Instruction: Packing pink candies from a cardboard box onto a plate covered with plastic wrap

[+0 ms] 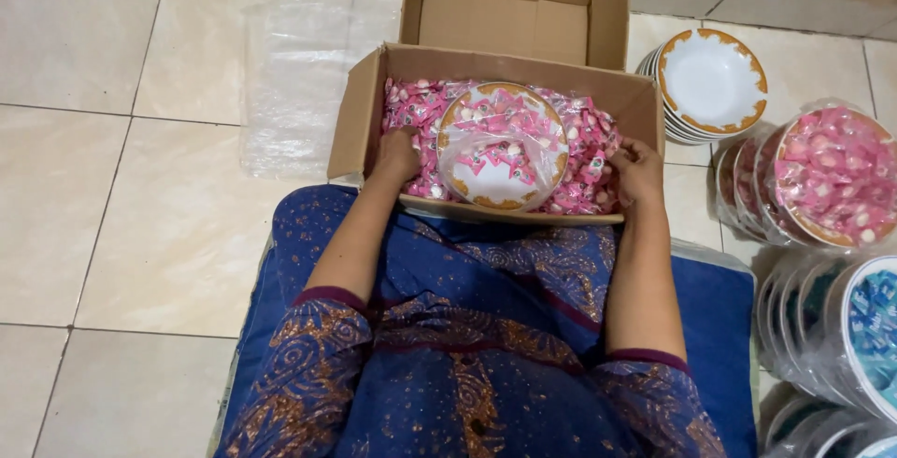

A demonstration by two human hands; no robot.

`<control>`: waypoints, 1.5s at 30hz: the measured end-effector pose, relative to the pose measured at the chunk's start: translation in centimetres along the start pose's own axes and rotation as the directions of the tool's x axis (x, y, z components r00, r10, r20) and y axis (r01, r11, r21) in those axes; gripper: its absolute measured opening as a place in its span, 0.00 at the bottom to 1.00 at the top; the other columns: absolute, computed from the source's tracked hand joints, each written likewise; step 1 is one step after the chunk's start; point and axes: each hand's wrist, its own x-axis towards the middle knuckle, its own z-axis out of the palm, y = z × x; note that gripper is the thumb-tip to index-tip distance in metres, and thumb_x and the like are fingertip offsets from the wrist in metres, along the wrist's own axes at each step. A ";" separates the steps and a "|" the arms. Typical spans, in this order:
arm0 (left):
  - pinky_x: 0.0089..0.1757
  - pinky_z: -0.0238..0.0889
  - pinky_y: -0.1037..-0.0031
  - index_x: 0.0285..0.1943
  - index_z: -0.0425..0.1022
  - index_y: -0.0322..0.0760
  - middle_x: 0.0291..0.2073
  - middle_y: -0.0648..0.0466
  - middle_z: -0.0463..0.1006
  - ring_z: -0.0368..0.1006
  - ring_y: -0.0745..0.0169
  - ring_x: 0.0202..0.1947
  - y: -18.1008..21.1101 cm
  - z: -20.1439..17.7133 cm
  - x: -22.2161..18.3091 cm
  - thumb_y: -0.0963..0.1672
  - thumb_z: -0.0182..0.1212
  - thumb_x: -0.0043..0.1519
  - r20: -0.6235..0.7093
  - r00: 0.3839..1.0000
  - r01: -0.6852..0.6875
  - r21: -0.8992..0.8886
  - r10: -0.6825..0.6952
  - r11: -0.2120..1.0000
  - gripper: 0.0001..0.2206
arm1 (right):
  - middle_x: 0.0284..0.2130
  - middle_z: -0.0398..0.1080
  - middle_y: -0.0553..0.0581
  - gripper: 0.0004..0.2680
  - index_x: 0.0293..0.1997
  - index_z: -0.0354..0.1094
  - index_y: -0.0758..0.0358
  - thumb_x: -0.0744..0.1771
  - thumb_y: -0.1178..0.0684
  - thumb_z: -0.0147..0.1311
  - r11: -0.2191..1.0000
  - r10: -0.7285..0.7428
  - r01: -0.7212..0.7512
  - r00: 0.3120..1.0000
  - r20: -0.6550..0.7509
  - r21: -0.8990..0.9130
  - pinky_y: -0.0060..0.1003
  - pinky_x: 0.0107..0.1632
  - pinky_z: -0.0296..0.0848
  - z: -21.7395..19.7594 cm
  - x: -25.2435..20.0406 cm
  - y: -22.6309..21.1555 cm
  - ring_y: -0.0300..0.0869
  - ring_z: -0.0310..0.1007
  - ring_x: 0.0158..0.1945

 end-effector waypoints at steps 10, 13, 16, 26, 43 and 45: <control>0.56 0.68 0.56 0.54 0.82 0.46 0.47 0.43 0.81 0.74 0.39 0.56 -0.8 -1.0 -0.1 0.40 0.64 0.55 -0.151 0.988 -0.010 -0.196 -0.020 0.981 0.17 | 0.30 0.72 0.54 0.10 0.53 0.70 0.65 0.66 0.62 0.61 0.990 -0.022 0.026 0.999 -0.027 0.137 0.28 0.29 0.81 -0.7 1.8 1.8 0.40 0.77 0.25; 0.54 0.68 0.56 0.49 0.84 0.45 0.44 0.43 0.83 0.75 0.39 0.54 2.5 -4.0 -3.9 0.41 0.69 0.53 -0.148 0.988 -0.067 -0.226 0.034 0.972 0.14 | 0.31 0.71 0.54 0.11 0.53 0.70 0.65 0.66 0.62 0.63 0.981 -0.050 0.059 0.997 -0.051 0.186 0.30 0.30 0.81 -0.6 1.7 1.7 0.40 0.77 0.26; 0.52 0.68 0.56 0.48 0.84 0.41 0.44 0.41 0.83 0.76 0.38 0.53 3.0 -4.4 -4.3 0.42 0.68 0.55 -0.140 0.987 -0.129 -0.379 0.081 0.917 0.13 | 0.30 0.70 0.53 0.11 0.53 0.70 0.65 0.66 0.62 0.62 0.979 -0.078 0.083 0.996 -0.037 0.187 0.28 0.30 0.81 0.1 0.4 -0.5 0.39 0.76 0.25; 0.53 0.69 0.54 0.55 0.77 0.40 0.47 0.41 0.80 0.75 0.37 0.54 7.7 2.2 -4.5 0.40 0.70 0.56 0.132 0.819 -0.522 -0.229 0.558 0.821 0.17 | 0.32 0.72 0.57 0.12 0.47 0.67 0.64 0.63 0.65 0.65 0.950 -0.208 0.133 0.945 0.251 0.284 0.32 0.23 0.78 5.7 -3.1 -4.5 0.44 0.78 0.27; 0.64 0.59 0.51 0.74 0.61 0.32 0.68 0.35 0.63 0.58 0.33 0.70 9.0 2.7 -5.5 0.38 0.52 0.62 0.090 0.815 -0.565 -0.096 0.572 0.820 0.26 | 0.56 0.74 0.57 0.12 0.53 0.74 0.53 0.64 0.58 0.62 0.772 -0.208 0.514 0.759 0.616 -0.373 0.52 0.58 0.71 10.2 -9.1 -10.7 0.56 0.74 0.57; 0.52 0.71 0.61 0.58 0.77 0.42 0.48 0.49 0.80 0.76 0.46 0.53 7.5 3.5 -4.0 0.39 0.52 0.62 -0.148 0.793 -0.607 -0.121 0.590 0.785 0.16 | 0.41 0.79 0.54 0.10 0.51 0.78 0.50 0.67 0.60 0.59 0.830 -0.342 0.468 0.856 0.387 -0.304 0.39 0.49 0.76 8.7 -4.5 -5.2 0.45 0.79 0.44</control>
